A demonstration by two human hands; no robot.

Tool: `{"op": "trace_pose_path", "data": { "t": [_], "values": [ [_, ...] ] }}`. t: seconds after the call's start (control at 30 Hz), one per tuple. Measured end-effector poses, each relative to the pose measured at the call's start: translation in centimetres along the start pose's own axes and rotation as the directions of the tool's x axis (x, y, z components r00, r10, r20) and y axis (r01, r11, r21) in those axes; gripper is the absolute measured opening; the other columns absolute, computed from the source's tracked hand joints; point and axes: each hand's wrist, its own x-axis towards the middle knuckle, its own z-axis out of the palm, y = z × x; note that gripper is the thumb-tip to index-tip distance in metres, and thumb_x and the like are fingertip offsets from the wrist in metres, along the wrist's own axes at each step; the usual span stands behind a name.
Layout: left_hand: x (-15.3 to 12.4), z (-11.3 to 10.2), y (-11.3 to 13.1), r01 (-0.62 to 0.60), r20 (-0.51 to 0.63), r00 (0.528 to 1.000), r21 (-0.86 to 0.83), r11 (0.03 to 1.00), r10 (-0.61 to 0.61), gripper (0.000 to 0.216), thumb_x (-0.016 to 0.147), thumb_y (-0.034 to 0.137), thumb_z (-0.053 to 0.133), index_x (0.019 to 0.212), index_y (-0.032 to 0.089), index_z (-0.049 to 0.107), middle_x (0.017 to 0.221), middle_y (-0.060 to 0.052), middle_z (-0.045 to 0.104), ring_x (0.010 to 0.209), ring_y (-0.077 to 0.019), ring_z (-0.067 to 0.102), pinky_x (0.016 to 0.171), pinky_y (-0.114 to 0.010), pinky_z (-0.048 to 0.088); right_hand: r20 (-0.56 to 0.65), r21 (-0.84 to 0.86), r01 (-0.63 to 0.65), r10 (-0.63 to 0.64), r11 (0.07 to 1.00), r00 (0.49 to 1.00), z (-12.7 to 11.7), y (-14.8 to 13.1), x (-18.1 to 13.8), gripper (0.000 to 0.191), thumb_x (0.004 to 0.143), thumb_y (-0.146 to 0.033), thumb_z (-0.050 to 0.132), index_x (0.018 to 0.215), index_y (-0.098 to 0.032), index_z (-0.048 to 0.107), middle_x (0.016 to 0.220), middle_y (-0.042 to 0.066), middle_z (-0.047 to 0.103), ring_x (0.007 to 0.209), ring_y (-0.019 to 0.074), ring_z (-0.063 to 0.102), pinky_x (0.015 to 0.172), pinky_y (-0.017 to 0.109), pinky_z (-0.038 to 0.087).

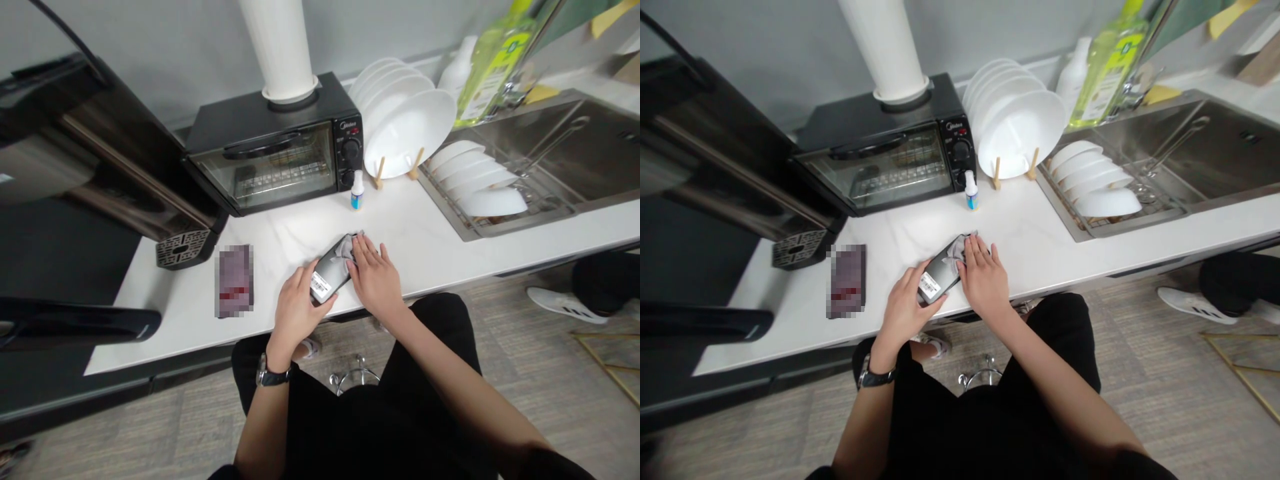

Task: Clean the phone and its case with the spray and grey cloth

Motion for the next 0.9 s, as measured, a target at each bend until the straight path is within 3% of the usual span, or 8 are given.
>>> {"op": "trace_pose_path", "data": {
  "t": [0.1, 0.23, 0.3, 0.43, 0.53, 0.63, 0.73, 0.9],
  "values": [
    [0.0, 0.0, -0.1, -0.007, 0.009, 1.0, 0.008, 1.0, 0.006, 0.076, 0.091, 0.041, 0.077, 0.155, 0.024, 0.04, 0.131, -0.011, 0.064, 0.121, -0.0327, 0.065, 0.105, -0.048, 0.054, 0.015, 0.004, 0.011, -0.011, 1.0, 1.0, 0.5, -0.7, 1.5, 0.053, 0.111, -0.029, 0.037, 0.158, -0.007, 0.049, 0.164, 0.02, 0.048, 0.155, 0.0353, 0.044, 0.128, 0.064, 0.034],
    [-0.2, 0.1, -0.3, -0.027, 0.021, 0.999, 0.066, 0.997, 0.025, 0.057, 0.09, 0.043, 0.078, 0.134, 0.018, 0.054, 0.117, -0.012, 0.067, 0.11, -0.0336, 0.067, 0.098, -0.049, 0.056, 0.188, 0.222, 0.294, -0.337, 0.93, 0.923, 0.1, -2.1, 2.4, 0.046, 0.11, -0.025, 0.038, 0.15, -0.016, 0.06, 0.158, 0.013, 0.057, 0.153, 0.0277, 0.048, 0.131, 0.059, 0.029],
    [-0.3, 0.2, -0.2, -0.024, 0.003, 1.0, 0.069, 0.997, 0.024, 0.056, 0.089, 0.044, 0.079, 0.131, 0.018, 0.055, 0.117, -0.012, 0.067, 0.11, -0.0344, 0.067, 0.098, -0.049, 0.056, 0.212, 0.399, 0.277, -0.382, 0.874, 0.899, -0.4, -2.1, 2.4, 0.046, 0.111, -0.03, 0.037, 0.145, -0.015, 0.064, 0.154, 0.013, 0.063, 0.15, 0.0266, 0.052, 0.133, 0.056, 0.027],
    [-0.5, 0.0, -0.1, 0.024, -0.06, 0.998, -0.066, 0.998, -0.028, 0.074, 0.087, 0.037, 0.082, 0.15, 0.024, 0.045, 0.13, -0.01, 0.064, 0.12, -0.0316, 0.066, 0.105, -0.046, 0.055, 0.2, 0.801, -0.185, 0.038, 0.569, 0.979, -1.0, 0.1, 1.6, 0.053, 0.106, -0.059, 0.045, 0.12, -0.017, 0.075, 0.124, 0.011, 0.079, 0.128, 0.0314, 0.069, 0.12, 0.052, 0.048],
    [-0.6, -0.2, -0.1, 0.055, -0.113, 0.991, -0.16, 0.986, -0.074, 0.075, 0.087, 0.032, 0.081, 0.152, 0.027, 0.045, 0.131, -0.008, 0.063, 0.122, -0.0293, 0.066, 0.107, -0.042, 0.054, 0.256, 0.901, -0.339, 0.299, 0.271, 0.919, -1.5, 2.0, 1.0, 0.064, 0.1, -0.072, 0.045, 0.123, -0.018, 0.071, 0.122, 0.012, 0.079, 0.125, 0.0332, 0.071, 0.108, 0.05, 0.058],
    [-0.8, -0.2, -0.2, 0.061, -0.159, 0.983, -0.182, 0.981, -0.091, 0.076, 0.085, 0.03, 0.083, 0.151, 0.027, 0.047, 0.129, -0.008, 0.063, 0.12, -0.0287, 0.066, 0.105, -0.041, 0.055, 0.343, 0.915, -0.387, 0.284, 0.116, 0.896, -2.4, 2.5, 0.3, 0.069, 0.099, -0.076, 0.038, 0.131, -0.024, 0.069, 0.128, 0.011, 0.077, 0.131, 0.0307, 0.068, 0.112, 0.05, 0.056],
    [-1.0, 0.0, -0.1, 0.057, -0.211, 0.973, -0.183, 0.982, -0.096, 0.076, 0.083, 0.029, 0.085, 0.15, 0.027, 0.048, 0.127, -0.008, 0.064, 0.118, -0.0286, 0.066, 0.101, -0.039, 0.056, 0.469, 0.883, -0.452, 0.26, -0.125, 0.844, -3.5, 2.3, -0.4, 0.051, 0.092, -0.073, 0.062, 0.11, -0.027, 0.077, 0.116, 0.007, 0.081, 0.131, 0.032, 0.068, 0.116, 0.05, 0.053],
    [-1.1, 0.2, -0.2, 0.061, -0.273, 0.956, -0.182, 0.981, -0.11, 0.078, 0.081, 0.029, 0.086, 0.149, 0.026, 0.049, 0.125, -0.008, 0.064, 0.116, -0.0291, 0.067, 0.099, -0.041, 0.056, 0.528, 0.847, -0.473, 0.28, -0.243, 0.801, -3.7, 2.7, -0.8, 0.019, 0.076, -0.042, 0.081, 0.086, -0.026, 0.076, 0.107, 0.007, 0.083, 0.136, 0.0346, 0.064, 0.121, 0.05, 0.047]
  ]
}}
